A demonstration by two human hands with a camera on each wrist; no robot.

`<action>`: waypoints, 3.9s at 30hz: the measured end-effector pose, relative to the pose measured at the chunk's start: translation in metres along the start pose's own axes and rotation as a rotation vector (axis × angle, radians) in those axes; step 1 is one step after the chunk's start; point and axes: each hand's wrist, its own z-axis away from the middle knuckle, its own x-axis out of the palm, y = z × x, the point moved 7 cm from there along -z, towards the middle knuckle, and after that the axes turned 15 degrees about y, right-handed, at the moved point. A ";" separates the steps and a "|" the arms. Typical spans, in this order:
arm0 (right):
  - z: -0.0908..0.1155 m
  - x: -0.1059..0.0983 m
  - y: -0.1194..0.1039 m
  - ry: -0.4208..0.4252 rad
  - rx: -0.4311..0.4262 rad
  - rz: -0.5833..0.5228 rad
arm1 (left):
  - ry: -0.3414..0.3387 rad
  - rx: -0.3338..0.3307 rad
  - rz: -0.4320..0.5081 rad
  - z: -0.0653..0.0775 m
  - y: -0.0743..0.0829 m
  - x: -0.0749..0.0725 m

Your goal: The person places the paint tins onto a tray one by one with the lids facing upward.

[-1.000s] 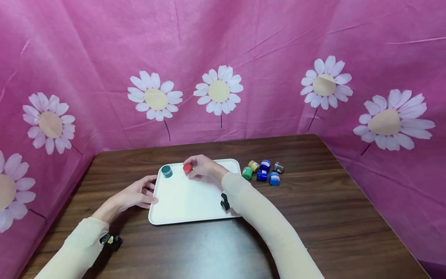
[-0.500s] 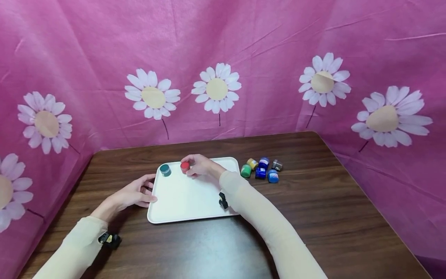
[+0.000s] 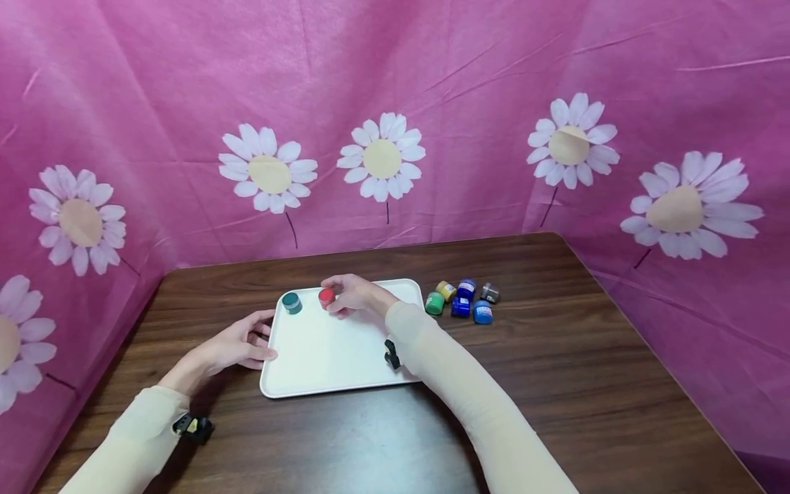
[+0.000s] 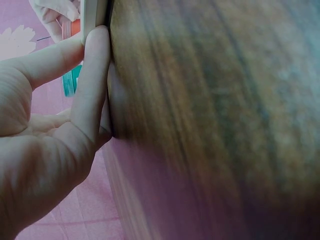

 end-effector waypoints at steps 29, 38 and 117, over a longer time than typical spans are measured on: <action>0.004 -0.008 0.005 0.062 0.029 -0.111 | -0.013 0.002 -0.008 0.000 0.001 0.001; 0.026 -0.036 -0.011 -0.005 -0.055 -0.117 | -0.007 0.007 -0.009 0.000 0.004 0.000; 0.135 -0.279 0.118 0.200 -0.019 0.189 | -0.003 -0.005 -0.025 0.002 0.005 0.001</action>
